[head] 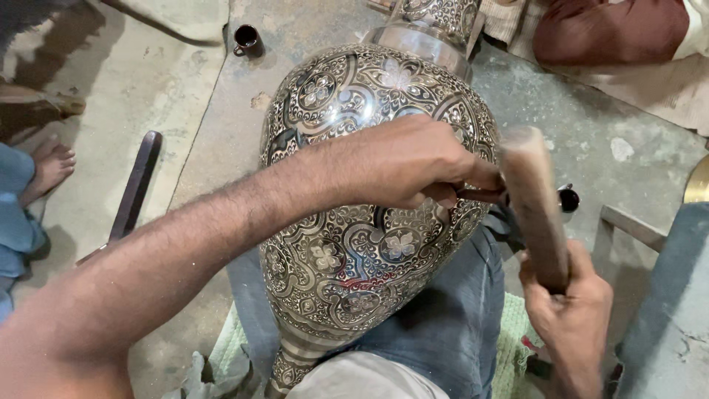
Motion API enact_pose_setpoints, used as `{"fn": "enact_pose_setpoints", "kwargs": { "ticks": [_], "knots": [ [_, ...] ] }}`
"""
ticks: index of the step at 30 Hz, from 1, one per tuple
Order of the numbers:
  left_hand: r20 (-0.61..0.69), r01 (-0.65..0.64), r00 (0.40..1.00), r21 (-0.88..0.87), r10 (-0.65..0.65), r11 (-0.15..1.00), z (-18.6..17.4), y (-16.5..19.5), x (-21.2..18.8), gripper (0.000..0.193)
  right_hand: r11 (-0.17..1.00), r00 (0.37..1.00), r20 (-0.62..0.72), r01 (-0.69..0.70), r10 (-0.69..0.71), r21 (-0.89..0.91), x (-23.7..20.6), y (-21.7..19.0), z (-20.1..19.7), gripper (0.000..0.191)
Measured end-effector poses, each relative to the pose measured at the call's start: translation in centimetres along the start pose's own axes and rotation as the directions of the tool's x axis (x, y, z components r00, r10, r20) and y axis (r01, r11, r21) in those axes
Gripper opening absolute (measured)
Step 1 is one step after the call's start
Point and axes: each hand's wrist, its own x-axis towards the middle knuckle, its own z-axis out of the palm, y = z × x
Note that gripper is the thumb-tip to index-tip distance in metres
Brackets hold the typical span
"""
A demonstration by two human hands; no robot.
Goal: The person sits cross-legged and uses a wooden mallet to strike a metal chisel, engraving intricate floral patterns onto the neck of a large brass vase. The person periodically rotates the vase to access different sections of the design.
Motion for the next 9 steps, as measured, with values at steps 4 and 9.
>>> {"fn": "enact_pose_setpoints", "kwargs": {
  "ticks": [4,9],
  "knots": [
    [0.024,0.035,0.999,-0.002,-0.035,0.999,0.2,-0.2,-0.3,0.038,0.936,0.999,0.051,-0.028,0.011,0.352,0.4,0.8,0.2,0.018],
    [-0.028,-0.025,0.999,-0.048,0.024,0.999,0.6,-0.6,-0.5,0.036,0.994,0.993,0.076,0.082,-0.087,0.072,0.2,1.9,-0.2,0.021]
  ]
}}
